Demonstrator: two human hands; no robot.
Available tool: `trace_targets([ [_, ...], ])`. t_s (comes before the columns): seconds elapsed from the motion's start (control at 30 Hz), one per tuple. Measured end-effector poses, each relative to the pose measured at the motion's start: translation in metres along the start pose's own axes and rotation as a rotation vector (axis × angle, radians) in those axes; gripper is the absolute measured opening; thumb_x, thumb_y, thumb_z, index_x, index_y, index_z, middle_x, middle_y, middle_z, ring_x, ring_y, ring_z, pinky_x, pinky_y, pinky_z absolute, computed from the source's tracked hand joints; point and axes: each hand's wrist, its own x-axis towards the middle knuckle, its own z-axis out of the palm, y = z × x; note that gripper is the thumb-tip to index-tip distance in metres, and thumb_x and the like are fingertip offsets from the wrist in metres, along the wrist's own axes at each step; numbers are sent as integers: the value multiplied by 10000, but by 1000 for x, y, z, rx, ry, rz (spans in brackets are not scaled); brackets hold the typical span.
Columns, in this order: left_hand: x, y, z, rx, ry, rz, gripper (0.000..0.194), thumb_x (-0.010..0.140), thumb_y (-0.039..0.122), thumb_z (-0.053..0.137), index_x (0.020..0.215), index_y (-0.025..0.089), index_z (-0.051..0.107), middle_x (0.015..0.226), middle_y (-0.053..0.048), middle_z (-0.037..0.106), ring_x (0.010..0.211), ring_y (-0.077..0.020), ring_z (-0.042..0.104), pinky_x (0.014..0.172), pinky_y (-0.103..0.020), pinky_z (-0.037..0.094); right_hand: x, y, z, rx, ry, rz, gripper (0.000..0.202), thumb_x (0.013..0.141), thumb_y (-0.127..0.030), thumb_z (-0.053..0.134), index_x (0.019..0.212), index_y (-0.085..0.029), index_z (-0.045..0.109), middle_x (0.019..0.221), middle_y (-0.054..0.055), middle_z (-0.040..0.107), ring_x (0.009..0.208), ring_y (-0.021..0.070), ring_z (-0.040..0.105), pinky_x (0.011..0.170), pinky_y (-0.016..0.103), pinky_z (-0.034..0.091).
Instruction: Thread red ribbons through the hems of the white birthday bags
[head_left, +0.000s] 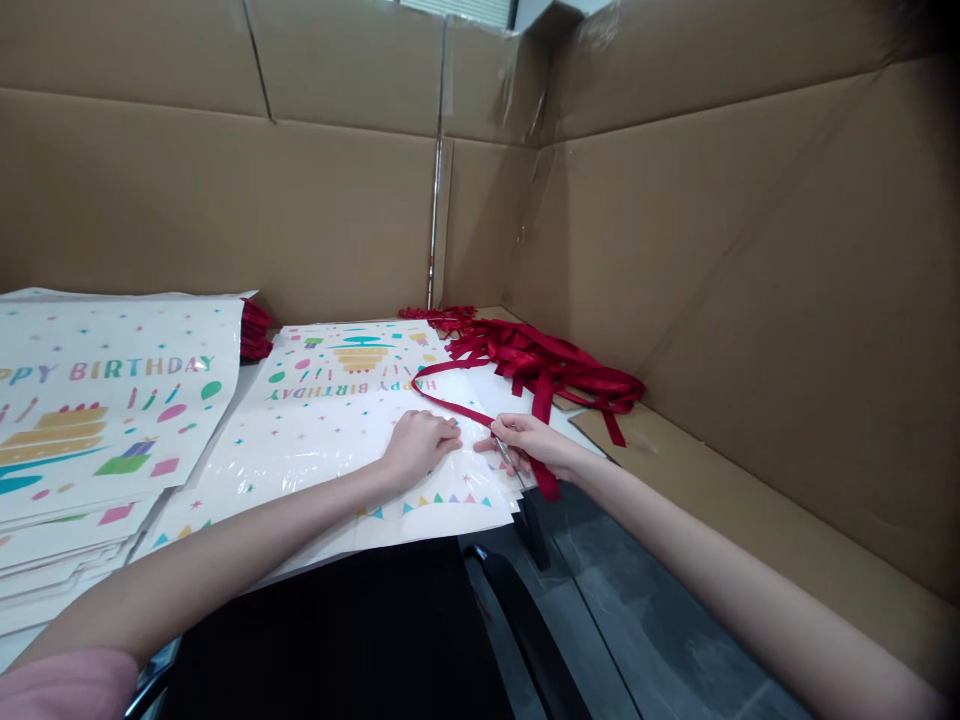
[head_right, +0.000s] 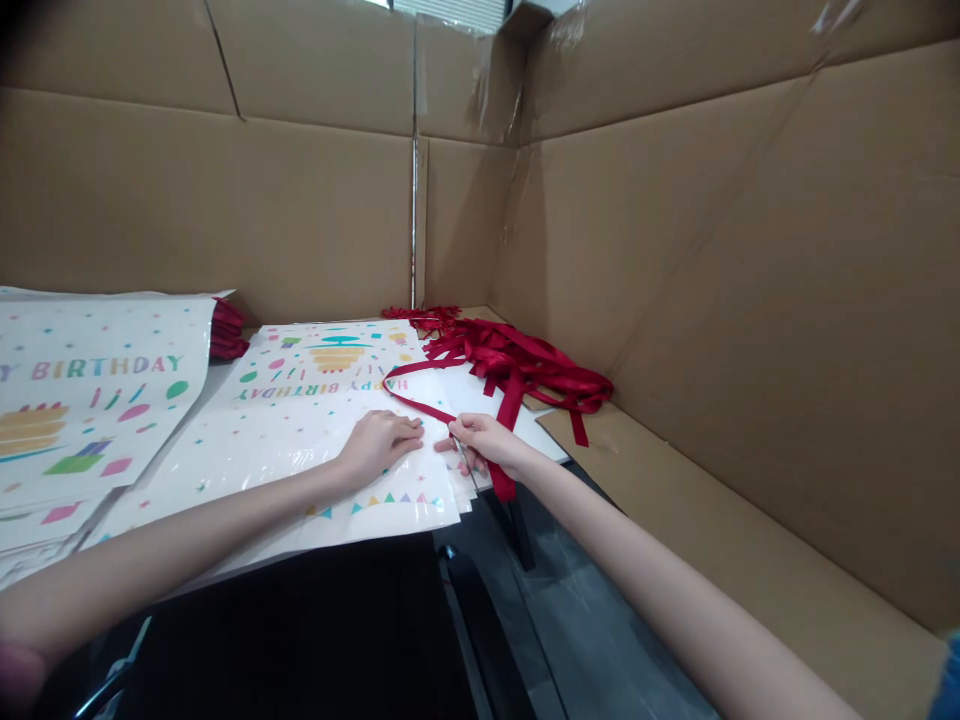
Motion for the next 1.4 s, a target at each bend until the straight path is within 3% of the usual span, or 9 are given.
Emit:
trace_targets([
  [0.23, 1, 3, -1, 72, 6, -5, 269, 914, 322, 470, 840, 202, 698, 856, -48, 696, 815, -193, 608, 832, -346, 375, 1, 2, 4, 25, 18, 10, 326, 867, -430, 541, 743, -153, 420, 726, 80, 672, 396, 52, 490, 309, 128, 269],
  [0.43, -11, -2, -6, 12, -24, 75, 279, 938, 342, 412, 1030, 237, 654, 1075, -29, 663, 1032, -200, 578, 933, -367, 342, -4, -3, 10, 33, 60, 17, 280, 894, -354, 512, 734, -145, 417, 930, 126, 682, 413, 49, 529, 298, 128, 278],
  [0.6, -18, -7, -10, -28, -46, 100, 274, 923, 372, 450, 1097, 257, 629, 1215, -5, 599, 1128, -188, 537, 969, -363, 331, -5, -7, 13, 61, 73, 31, 271, 907, -328, 492, 728, -141, 411, 845, 116, 685, 390, 40, 512, 300, 114, 274],
  [0.8, -18, -6, -9, -18, -42, 92, 282, 922, 362, 452, 1119, 251, 620, 1238, -14, 583, 1159, -189, 518, 997, -379, 328, -3, -3, 13, 69, 90, 31, 254, 922, -301, 462, 734, -135, 420, 974, 134, 671, 392, 23, 505, 297, 111, 283],
  [1.03, -26, -8, -22, -34, 84, 91, 304, 917, 338, 461, 1164, 238, 607, 1306, -40, 524, 1188, -192, 487, 1022, -364, 336, 0, -4, 14, 72, 102, 38, 262, 903, -310, 501, 723, -143, 408, 971, 132, 674, 392, 36, 518, 290, 123, 302],
  [1.2, -32, -9, -35, -49, -15, 108, 329, 908, 359, 479, 1185, 228, 596, 1284, -30, 545, 1176, -183, 501, 1017, -336, 359, 1, -6, 15, 75, 98, 38, 253, 905, -301, 493, 726, -146, 401, 971, 139, 674, 392, 46, 531, 288, 126, 294],
  [1.4, -24, 1, -19, 17, -68, 107, 332, 919, 394, 448, 1155, 214, 598, 1286, -33, 541, 1159, -192, 511, 971, -323, 383, 3, 1, 11, 72, 97, 12, 291, 882, -357, 533, 729, -145, 406, 987, 132, 673, 414, 48, 544, 301, 122, 319],
])
